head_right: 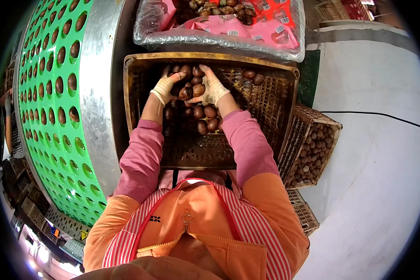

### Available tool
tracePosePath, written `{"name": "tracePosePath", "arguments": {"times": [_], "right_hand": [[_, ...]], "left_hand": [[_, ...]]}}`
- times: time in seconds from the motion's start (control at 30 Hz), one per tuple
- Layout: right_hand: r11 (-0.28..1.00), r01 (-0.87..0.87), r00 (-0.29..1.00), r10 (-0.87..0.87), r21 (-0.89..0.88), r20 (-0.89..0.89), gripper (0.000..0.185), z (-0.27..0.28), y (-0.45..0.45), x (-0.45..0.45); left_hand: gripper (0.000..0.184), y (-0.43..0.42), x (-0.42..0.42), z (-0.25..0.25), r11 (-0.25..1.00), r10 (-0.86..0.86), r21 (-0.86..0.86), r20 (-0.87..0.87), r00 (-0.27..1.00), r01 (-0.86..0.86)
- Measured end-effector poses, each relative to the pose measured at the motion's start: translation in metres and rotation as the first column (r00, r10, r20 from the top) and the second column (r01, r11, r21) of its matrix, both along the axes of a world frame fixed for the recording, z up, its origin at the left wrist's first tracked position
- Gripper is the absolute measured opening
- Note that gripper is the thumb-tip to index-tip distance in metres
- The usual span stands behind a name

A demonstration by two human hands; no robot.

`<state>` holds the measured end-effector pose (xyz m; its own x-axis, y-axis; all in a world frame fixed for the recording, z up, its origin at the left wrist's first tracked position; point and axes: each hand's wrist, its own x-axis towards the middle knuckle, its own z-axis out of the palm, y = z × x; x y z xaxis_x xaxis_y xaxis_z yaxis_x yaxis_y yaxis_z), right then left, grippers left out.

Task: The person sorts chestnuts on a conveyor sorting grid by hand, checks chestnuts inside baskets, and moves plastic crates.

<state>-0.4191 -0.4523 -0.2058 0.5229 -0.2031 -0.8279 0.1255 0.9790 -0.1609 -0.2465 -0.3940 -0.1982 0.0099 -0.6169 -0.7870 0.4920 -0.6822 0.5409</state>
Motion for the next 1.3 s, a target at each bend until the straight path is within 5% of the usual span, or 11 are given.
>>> {"name": "tracePosePath", "arguments": {"times": [0.13,0.2,0.23,0.37,0.5,0.73,0.87,1.1,1.23,1.3], "right_hand": [[0.999,-0.016,0.999,0.017,0.05,-0.033,0.086,-0.002,-0.002,0.003],[0.991,-0.022,0.994,0.036,0.135,-0.106,0.083,0.008,-0.008,0.007],[0.995,0.099,0.992,-0.097,0.028,-0.084,0.075,-0.002,-0.003,0.011],[0.997,0.071,0.997,-0.071,0.008,0.019,0.066,0.006,0.006,0.008],[0.997,0.037,0.999,-0.036,-0.068,0.02,0.07,0.027,0.026,0.001],[0.986,-0.022,1.0,0.02,-0.164,-0.013,0.074,0.107,0.058,-0.017],[0.976,-0.033,0.999,0.033,-0.213,-0.005,0.076,0.171,0.071,0.0],[0.893,-0.202,0.949,0.279,-0.402,0.144,0.068,0.228,0.1,0.08],[0.848,-0.355,0.875,0.449,-0.394,0.178,0.061,0.245,0.159,0.156],[0.812,-0.45,0.805,0.549,-0.372,0.226,0.065,0.226,0.191,0.198]], "left_hand": [[0.102,-0.009,-0.003,-0.008,0.995,-0.024,0.096,0.11,0.994,0.013],[0.099,-0.011,-0.009,-0.013,0.998,-0.04,0.049,0.118,0.992,0.034],[0.098,-0.012,-0.009,-0.01,0.999,-0.039,0.024,0.133,0.99,0.036],[0.093,0.001,-0.014,-0.03,0.969,0.146,-0.217,0.115,0.983,-0.119],[0.091,0.017,-0.016,-0.019,0.973,0.006,-0.221,0.312,0.95,0.066],[0.098,0.055,-0.04,0.05,0.948,0.086,-0.319,0.251,0.964,-0.002],[0.093,0.077,-0.031,0.13,0.93,0.1,-0.361,0.439,0.893,0.073],[0.095,0.144,0.032,0.216,0.807,0.442,-0.577,0.457,0.772,-0.12],[0.094,0.22,0.086,0.219,0.715,0.623,-0.626,0.372,0.687,-0.309],[0.099,0.265,0.119,0.198,0.731,0.663,-0.575,0.469,0.584,-0.368]]}}
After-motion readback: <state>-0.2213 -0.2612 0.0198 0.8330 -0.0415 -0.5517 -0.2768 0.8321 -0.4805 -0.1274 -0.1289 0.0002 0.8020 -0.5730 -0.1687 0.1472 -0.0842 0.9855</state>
